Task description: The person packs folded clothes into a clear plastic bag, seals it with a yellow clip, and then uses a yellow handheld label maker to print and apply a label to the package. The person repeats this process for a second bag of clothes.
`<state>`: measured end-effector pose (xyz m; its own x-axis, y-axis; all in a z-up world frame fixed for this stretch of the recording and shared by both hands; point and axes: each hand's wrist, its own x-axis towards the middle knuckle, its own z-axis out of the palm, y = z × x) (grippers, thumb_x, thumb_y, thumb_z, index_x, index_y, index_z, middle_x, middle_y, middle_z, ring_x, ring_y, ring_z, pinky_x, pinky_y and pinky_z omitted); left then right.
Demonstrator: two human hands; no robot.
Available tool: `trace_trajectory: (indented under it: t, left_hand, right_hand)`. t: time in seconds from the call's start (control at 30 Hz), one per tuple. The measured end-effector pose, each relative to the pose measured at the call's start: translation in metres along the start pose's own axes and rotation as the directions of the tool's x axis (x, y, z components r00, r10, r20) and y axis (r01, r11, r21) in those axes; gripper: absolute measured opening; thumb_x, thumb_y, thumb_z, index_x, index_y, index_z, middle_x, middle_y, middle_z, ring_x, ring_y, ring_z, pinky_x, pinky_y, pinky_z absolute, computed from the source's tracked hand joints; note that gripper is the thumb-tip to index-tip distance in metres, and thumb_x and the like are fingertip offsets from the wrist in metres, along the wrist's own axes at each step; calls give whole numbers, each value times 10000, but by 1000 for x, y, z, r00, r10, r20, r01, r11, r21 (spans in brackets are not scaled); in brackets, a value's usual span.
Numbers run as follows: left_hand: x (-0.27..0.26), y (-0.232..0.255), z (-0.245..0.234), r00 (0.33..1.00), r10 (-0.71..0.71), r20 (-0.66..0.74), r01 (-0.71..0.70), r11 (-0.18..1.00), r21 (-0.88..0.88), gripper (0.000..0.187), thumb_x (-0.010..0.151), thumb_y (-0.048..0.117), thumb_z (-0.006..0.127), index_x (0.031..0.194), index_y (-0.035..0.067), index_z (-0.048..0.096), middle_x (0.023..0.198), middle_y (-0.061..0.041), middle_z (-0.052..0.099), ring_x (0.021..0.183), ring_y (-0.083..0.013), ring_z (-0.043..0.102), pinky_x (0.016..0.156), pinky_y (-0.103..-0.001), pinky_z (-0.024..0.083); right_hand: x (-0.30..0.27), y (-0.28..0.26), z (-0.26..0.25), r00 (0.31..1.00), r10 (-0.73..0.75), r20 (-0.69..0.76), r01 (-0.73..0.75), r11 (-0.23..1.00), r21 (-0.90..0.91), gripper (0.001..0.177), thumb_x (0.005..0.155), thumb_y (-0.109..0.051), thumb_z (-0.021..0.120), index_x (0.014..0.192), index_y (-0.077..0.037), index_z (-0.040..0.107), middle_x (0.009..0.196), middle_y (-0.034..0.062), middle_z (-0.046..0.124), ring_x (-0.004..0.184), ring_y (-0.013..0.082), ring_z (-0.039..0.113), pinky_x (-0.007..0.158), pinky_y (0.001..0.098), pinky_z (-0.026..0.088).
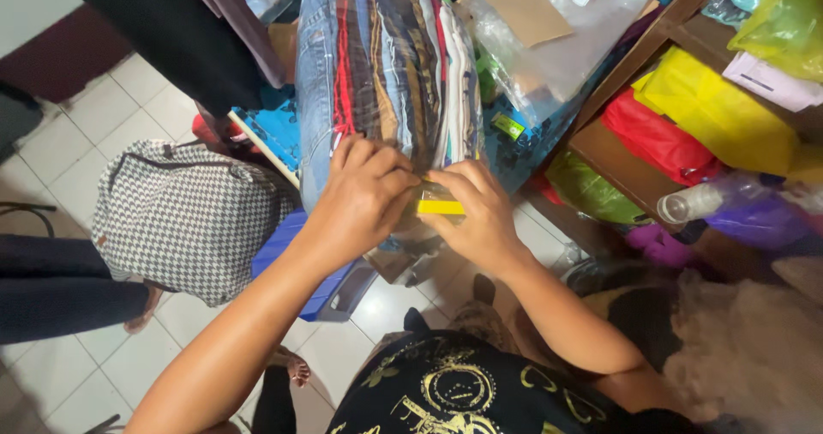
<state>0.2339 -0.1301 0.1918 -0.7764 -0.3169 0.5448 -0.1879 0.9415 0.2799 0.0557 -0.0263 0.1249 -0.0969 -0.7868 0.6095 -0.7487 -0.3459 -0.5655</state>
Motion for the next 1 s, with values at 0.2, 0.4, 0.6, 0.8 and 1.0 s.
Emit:
trace_trajectory:
  t: [0.2, 0.4, 0.6, 0.8, 1.0]
  left_hand:
    - [-7, -5, 12, 1000, -26, -13, 26, 998, -59, 133, 820, 47, 738, 940, 75, 689, 987, -67, 598, 1046, -294, 567, 1109, -543, 336]
    - [-11, -10, 15, 999, -20, -38, 14, 986, -168, 161, 831, 27, 707, 983, 64, 672, 993, -83, 594, 1052, -305, 568, 1110, -539, 332]
    - [-10, -8, 21, 996, -75, -45, 66, 982, -177, 250, 885, -9, 653, 1129, 42, 659, 988, -111, 592, 1063, -324, 572, 1111, -513, 329]
    - [-11, -13, 10, 973, -227, -48, 186, 888, -420, 271, 942, 56, 671, 1210, 38, 644, 1042, -108, 672, 1033, -302, 640, 1024, -468, 450]
    - [-40, -21, -6, 923, -316, -222, 194, 876, -441, 220, 953, 72, 688, 1171, 49, 671, 1223, -107, 701, 1207, -294, 669, 1139, -503, 436]
  right_hand:
    - [-1, -13, 1, 999, 22, 25, -20, 996, -85, 522, 729, -134, 845, 1194, 1, 651, 1146, 146, 617, 1065, 352, 612, 935, 438, 504]
    - [0, -20, 6, 1000, 26, 7, -25, 996, -88, 461, 710, -125, 841, 1111, 1, 650, 1103, 148, 622, 1032, 359, 611, 902, 443, 505]
    - [3, -2, 21, 998, -21, -66, 17, 999, -51, 283, 736, -59, 800, 961, -34, 631, 956, 112, 612, 905, 335, 622, 805, 428, 516]
    - [-3, 5, 23, 998, -5, -65, 5, 1000, 0, 316, 742, -60, 808, 1011, -6, 652, 985, 125, 624, 925, 325, 639, 815, 411, 531]
    - [-15, 2, -28, 995, 95, 2, -94, 986, 140, 527, 726, -75, 880, 1212, -18, 685, 1099, 117, 657, 1012, 261, 672, 893, 350, 541]
